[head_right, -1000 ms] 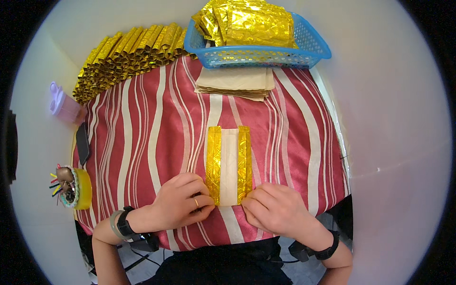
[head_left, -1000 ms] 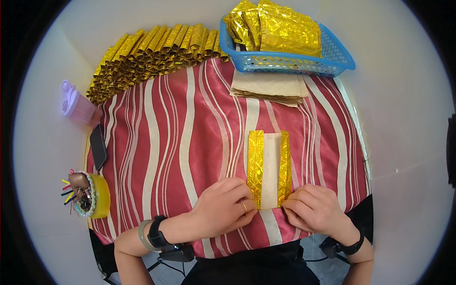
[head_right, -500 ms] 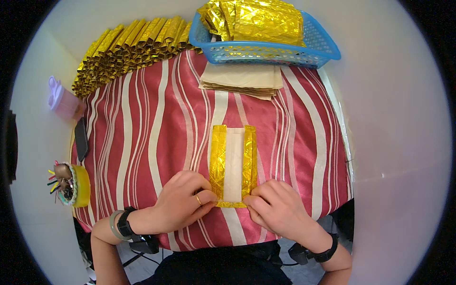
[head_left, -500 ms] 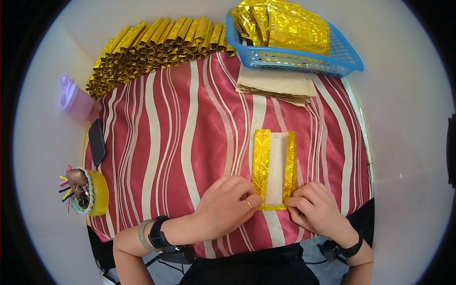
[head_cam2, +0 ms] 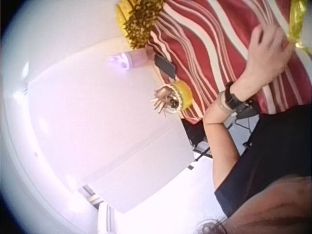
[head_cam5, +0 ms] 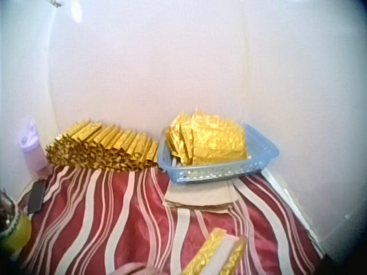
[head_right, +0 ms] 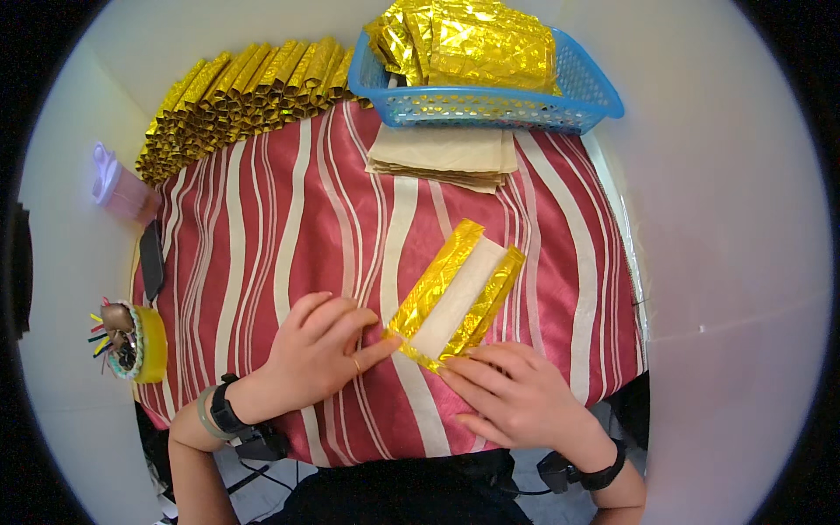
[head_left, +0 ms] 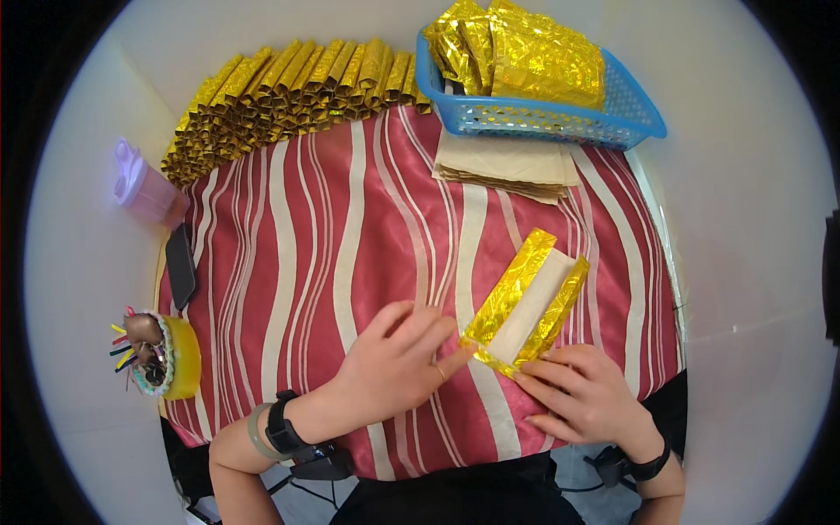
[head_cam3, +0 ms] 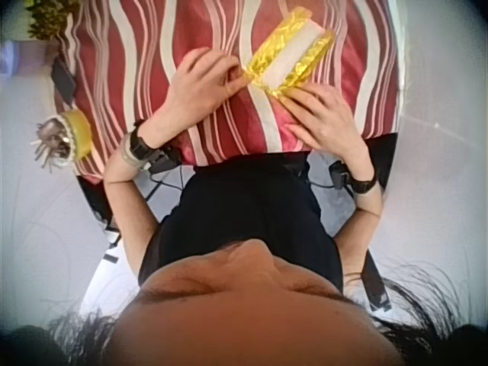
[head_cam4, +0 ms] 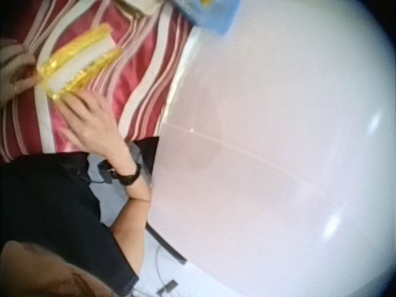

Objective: Folding gold-colored paper strips into packets or smaller rectangles.

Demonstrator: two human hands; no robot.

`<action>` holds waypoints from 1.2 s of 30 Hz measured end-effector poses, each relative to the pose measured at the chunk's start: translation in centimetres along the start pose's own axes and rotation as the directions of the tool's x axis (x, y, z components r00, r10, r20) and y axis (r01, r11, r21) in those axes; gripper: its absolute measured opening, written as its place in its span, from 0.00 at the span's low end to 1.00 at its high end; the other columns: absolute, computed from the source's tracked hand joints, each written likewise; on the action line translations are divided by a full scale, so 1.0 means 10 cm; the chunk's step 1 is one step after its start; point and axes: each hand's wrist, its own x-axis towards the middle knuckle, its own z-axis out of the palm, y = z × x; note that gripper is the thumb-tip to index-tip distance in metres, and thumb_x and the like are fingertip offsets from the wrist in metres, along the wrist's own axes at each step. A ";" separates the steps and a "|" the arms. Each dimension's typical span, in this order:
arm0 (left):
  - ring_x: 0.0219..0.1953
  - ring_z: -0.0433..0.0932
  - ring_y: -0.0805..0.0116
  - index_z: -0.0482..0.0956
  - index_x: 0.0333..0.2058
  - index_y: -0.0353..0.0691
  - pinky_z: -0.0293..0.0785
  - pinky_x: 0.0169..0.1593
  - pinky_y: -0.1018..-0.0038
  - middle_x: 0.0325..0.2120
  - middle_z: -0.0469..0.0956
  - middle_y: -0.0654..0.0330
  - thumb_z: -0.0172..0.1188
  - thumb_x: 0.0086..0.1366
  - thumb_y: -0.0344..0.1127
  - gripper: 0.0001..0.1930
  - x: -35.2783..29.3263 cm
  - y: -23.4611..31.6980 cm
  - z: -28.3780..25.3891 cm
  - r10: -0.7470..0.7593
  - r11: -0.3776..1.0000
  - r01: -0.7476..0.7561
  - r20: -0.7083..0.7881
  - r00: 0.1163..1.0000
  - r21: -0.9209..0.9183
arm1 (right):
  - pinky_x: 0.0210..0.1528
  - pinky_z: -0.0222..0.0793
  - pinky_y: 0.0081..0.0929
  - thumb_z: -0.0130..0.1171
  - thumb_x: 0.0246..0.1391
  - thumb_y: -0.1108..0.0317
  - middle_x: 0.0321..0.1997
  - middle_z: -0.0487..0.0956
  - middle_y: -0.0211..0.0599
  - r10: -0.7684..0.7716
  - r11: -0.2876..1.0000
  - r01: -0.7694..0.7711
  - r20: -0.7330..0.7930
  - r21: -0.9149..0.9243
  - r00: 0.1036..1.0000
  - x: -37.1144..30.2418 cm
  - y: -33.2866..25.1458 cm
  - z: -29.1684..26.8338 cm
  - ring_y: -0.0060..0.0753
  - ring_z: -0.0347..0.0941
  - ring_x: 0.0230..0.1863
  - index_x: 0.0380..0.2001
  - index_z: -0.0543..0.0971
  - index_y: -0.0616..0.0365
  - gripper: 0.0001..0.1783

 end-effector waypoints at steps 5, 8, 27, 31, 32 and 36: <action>0.51 0.68 0.55 0.82 0.44 0.44 0.62 0.56 0.58 0.43 0.73 0.58 0.65 0.51 0.39 0.19 0.11 -0.04 0.02 -0.207 0.978 0.208 -0.029 0.978 0.027 | 0.65 0.58 0.40 0.61 0.51 0.43 0.60 0.72 0.45 -0.041 0.992 0.028 0.104 0.119 0.994 0.25 -0.08 0.08 0.41 0.64 0.64 0.55 0.72 0.67 0.39; 0.53 0.66 0.53 0.80 0.46 0.39 0.61 0.57 0.56 0.48 0.72 0.54 0.66 0.51 0.40 0.22 0.17 -0.05 0.02 -0.241 0.970 0.241 -0.017 0.970 -0.030 | 0.69 0.54 0.41 0.58 0.53 0.44 0.67 0.63 0.53 -0.088 0.970 0.046 0.169 0.239 0.982 0.39 -0.10 0.14 0.47 0.58 0.69 0.60 0.65 0.69 0.43; 0.69 0.54 0.49 0.66 0.58 0.26 0.54 0.66 0.53 0.63 0.61 0.42 0.56 0.61 0.39 0.29 0.11 0.10 0.14 -0.276 0.960 0.281 0.216 0.936 0.008 | 0.71 0.47 0.40 0.59 0.45 0.33 0.69 0.57 0.63 0.206 0.972 -0.197 -0.057 0.129 0.977 0.75 -0.19 0.39 0.54 0.50 0.72 0.62 0.58 0.78 0.60; 0.69 0.54 0.50 0.64 0.59 0.25 0.54 0.66 0.54 0.63 0.60 0.42 0.56 0.62 0.40 0.31 0.13 0.10 0.11 -0.276 0.959 0.282 0.245 0.929 0.011 | 0.71 0.47 0.38 0.58 0.45 0.32 0.69 0.57 0.61 0.275 0.961 -0.275 0.006 0.031 0.961 0.69 -0.17 0.38 0.50 0.50 0.73 0.63 0.58 0.76 0.59; 0.69 0.54 0.50 0.63 0.59 0.25 0.54 0.66 0.54 0.63 0.60 0.42 0.56 0.62 0.40 0.32 0.12 0.09 0.10 -0.273 0.961 0.275 0.254 0.928 0.029 | 0.71 0.47 0.38 0.58 0.45 0.32 0.69 0.57 0.61 0.275 0.961 -0.275 0.011 0.034 0.962 0.69 -0.16 0.38 0.50 0.50 0.73 0.63 0.58 0.76 0.59; 0.69 0.54 0.51 0.63 0.59 0.25 0.55 0.65 0.54 0.63 0.60 0.42 0.57 0.61 0.42 0.33 0.13 0.08 0.07 -0.270 0.963 0.265 0.267 0.925 0.056 | 0.72 0.47 0.37 0.58 0.47 0.34 0.70 0.56 0.59 0.294 0.956 -0.294 0.050 -0.004 0.954 0.65 -0.12 0.33 0.48 0.50 0.73 0.63 0.58 0.75 0.57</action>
